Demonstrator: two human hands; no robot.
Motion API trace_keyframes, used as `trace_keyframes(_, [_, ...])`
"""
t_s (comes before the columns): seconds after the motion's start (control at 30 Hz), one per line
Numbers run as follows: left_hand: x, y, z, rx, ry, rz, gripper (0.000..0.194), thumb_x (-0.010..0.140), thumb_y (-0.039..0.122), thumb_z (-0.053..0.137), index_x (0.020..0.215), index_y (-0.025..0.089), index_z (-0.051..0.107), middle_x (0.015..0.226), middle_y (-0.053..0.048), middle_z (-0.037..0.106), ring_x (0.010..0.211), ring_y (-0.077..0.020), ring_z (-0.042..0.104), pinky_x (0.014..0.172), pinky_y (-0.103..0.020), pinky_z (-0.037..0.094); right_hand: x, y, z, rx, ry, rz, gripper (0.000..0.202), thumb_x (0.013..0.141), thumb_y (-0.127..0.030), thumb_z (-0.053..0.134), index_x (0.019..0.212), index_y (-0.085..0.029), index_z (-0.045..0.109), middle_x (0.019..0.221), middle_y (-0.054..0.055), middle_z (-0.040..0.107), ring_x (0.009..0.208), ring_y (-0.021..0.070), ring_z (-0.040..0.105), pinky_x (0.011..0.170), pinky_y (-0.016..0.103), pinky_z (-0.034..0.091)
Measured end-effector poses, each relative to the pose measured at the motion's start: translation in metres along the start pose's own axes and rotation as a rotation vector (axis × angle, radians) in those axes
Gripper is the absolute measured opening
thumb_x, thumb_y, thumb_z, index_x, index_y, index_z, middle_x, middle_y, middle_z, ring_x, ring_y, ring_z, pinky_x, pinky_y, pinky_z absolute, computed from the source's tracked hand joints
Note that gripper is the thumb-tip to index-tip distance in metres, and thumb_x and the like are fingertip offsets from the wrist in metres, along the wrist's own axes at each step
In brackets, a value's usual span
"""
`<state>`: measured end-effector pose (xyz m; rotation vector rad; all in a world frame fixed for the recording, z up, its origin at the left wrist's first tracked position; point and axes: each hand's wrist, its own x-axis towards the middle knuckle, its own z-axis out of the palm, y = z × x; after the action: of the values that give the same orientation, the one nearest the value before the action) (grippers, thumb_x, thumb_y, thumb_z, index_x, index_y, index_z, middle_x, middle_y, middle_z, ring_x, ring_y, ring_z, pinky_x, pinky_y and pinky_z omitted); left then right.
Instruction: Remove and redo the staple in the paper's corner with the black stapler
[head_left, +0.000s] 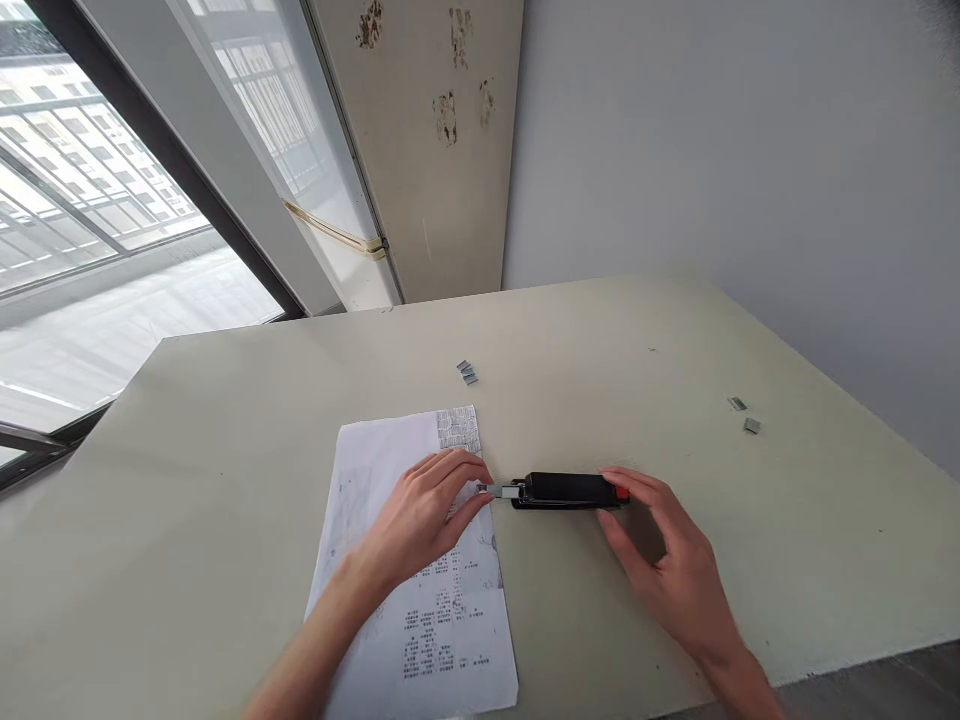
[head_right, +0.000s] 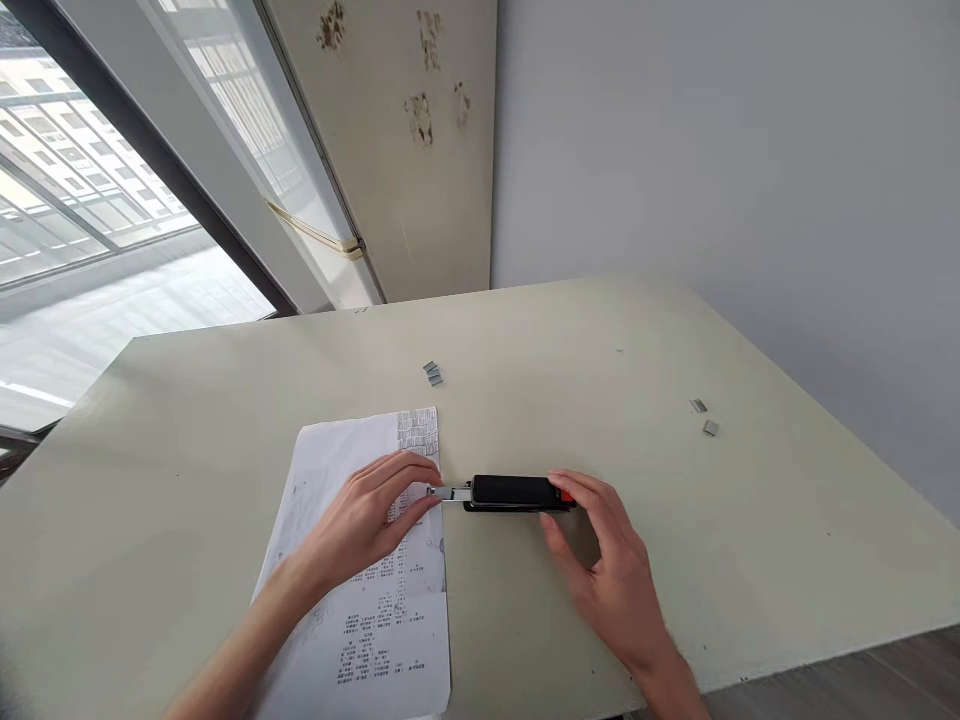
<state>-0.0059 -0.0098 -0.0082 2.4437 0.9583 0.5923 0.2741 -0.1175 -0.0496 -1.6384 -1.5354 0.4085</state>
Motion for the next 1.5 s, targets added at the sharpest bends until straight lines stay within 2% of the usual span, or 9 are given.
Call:
trace_keyframes(0.43, [-0.001, 0.0, 0.002, 0.056, 0.018, 0.01, 0.012, 0.107, 0.029, 0.058, 0.117, 0.025, 0.062, 0.116, -0.002, 0.072, 0.101, -0.02, 0.069, 0.089, -0.038, 0.055, -0.001, 0.0, -0.001, 0.004, -0.008, 0.017, 0.034, 0.101, -0.038, 0.062, 0.135, -0.035, 0.061, 0.138, 0.004, 0.065, 0.124, 0.0264, 0.065, 0.103, 0.045, 0.059])
trace_keyframes(0.83, [-0.001, 0.0, 0.003, 0.071, 0.0, 0.004, 0.016, 0.107, 0.035, 0.058, 0.117, 0.024, 0.064, 0.115, -0.004, 0.073, 0.102, -0.0226, 0.07, 0.088, -0.041, 0.056, -0.001, 0.0, 0.0, 0.019, -0.014, 0.032, 0.035, 0.101, -0.039, 0.062, 0.135, -0.035, 0.061, 0.137, 0.004, 0.066, 0.126, 0.026, 0.064, 0.108, 0.047, 0.055])
trace_keyframes(0.97, [0.0, -0.009, -0.007, -0.024, -0.071, -0.049, 0.02, 0.103, 0.039, 0.065, 0.117, 0.026, 0.068, 0.113, -0.003, 0.075, 0.1, -0.0221, 0.07, 0.087, -0.039, 0.056, -0.001, -0.002, -0.001, 0.049, -0.022, 0.076, 0.035, 0.1, -0.043, 0.063, 0.135, -0.036, 0.062, 0.139, 0.004, 0.065, 0.129, 0.0274, 0.062, 0.109, 0.048, 0.054])
trace_keyframes(1.13, [0.0, -0.021, -0.017, -0.201, -0.163, -0.034, 0.013, 0.098, 0.037, 0.073, 0.106, 0.028, 0.078, 0.096, 0.002, 0.079, 0.09, -0.0187, 0.069, 0.082, -0.034, 0.055, 0.004, -0.008, -0.004, 0.2, -0.104, 0.24, 0.04, 0.1, -0.053, 0.06, 0.136, -0.035, 0.063, 0.144, 0.006, 0.064, 0.131, 0.0292, 0.062, 0.099, 0.042, 0.06])
trace_keyframes(1.3, [0.001, -0.016, 0.0, -0.315, -0.165, 0.07, 0.008, 0.091, 0.035, 0.081, 0.092, 0.027, 0.081, 0.087, 0.005, 0.08, 0.085, -0.0163, 0.068, 0.083, -0.031, 0.053, 0.009, -0.019, 0.002, 0.286, -0.124, 0.328, 0.043, 0.102, -0.058, 0.053, 0.137, -0.036, 0.062, 0.147, 0.004, 0.063, 0.137, 0.0282, 0.058, 0.103, 0.041, 0.058])
trace_keyframes(1.5, [0.004, -0.006, 0.019, -0.253, -0.111, 0.121, 0.025, 0.095, 0.047, 0.074, 0.091, 0.023, 0.077, 0.083, 0.002, 0.077, 0.075, -0.0153, 0.066, 0.075, -0.031, 0.049, -0.001, -0.028, 0.014, 0.305, -0.14, 0.271, 0.04, 0.103, -0.053, 0.054, 0.138, -0.034, 0.061, 0.151, 0.005, 0.06, 0.144, 0.0278, 0.052, 0.112, 0.044, 0.053])
